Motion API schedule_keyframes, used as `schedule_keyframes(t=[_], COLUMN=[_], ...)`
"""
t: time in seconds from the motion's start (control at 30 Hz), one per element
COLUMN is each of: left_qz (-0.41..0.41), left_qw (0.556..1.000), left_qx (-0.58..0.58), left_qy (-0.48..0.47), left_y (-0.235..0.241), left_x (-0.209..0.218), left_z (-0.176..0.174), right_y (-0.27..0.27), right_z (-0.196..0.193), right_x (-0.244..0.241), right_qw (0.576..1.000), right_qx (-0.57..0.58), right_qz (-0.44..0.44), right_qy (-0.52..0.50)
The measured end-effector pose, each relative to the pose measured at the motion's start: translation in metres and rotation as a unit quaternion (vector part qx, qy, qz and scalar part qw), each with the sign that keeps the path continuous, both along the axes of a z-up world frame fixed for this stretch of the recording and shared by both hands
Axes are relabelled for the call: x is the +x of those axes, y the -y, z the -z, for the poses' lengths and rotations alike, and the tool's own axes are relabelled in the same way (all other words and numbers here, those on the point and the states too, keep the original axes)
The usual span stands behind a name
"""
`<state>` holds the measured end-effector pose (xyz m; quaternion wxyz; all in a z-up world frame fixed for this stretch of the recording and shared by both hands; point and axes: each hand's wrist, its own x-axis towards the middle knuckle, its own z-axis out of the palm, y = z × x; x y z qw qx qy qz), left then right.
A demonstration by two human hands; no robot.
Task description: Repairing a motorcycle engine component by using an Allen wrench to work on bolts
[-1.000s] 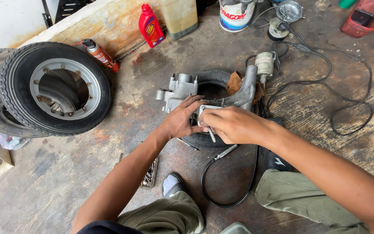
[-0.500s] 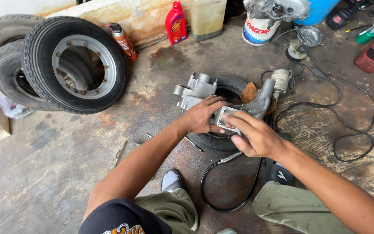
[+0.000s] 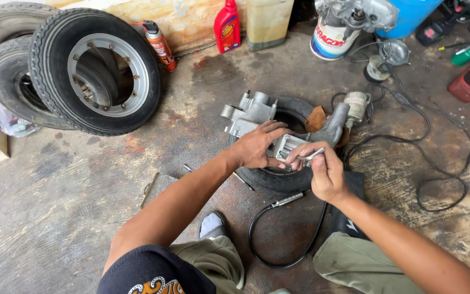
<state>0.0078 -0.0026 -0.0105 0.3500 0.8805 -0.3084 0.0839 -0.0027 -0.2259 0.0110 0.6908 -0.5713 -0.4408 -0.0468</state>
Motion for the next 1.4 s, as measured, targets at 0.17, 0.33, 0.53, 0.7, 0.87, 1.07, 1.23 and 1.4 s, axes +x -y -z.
schedule_keyframes(t=[0.17,0.33,0.53,0.7,0.87,1.07,1.23,1.4], left_qz=[0.004,0.007,-0.01,-0.014,-0.007,-0.004,-0.008,-0.008], left_qw=[1.0,1.0,1.0,0.999,0.999,0.999,0.999,0.999], left_qx=[-0.013,-0.005,0.021,0.038,0.034,0.032,0.034,0.033], left_qy=[-0.005,-0.009,-0.018,-0.028,-0.019,-0.021,-0.035,-0.026], left_y=[-0.001,-0.002,-0.001,0.0,-0.002,-0.003,-0.002,-0.002], left_x=[0.0,-0.004,-0.007,-0.004,-0.002,-0.003,-0.003,-0.003], left_z=[0.002,-0.007,-0.004,-0.011,-0.011,-0.008,-0.007,-0.007], right_y=[-0.012,-0.022,-0.027,-0.025,-0.029,-0.014,-0.016,-0.019], right_z=[0.001,-0.01,-0.006,-0.004,-0.024,-0.045,-0.075,-0.082], right_x=[-0.008,-0.021,-0.035,-0.034,-0.036,-0.034,-0.041,-0.043], right_qw=[0.998,0.979,0.975,0.976,0.967,0.949,0.928,0.918], right_qx=[-0.003,-0.006,-0.028,-0.009,-0.054,-0.185,-0.229,-0.274], right_qz=[0.066,0.2,0.206,0.211,0.238,0.215,0.235,0.222], right_qy=[-0.021,0.025,0.082,0.046,0.073,0.142,0.177,0.18])
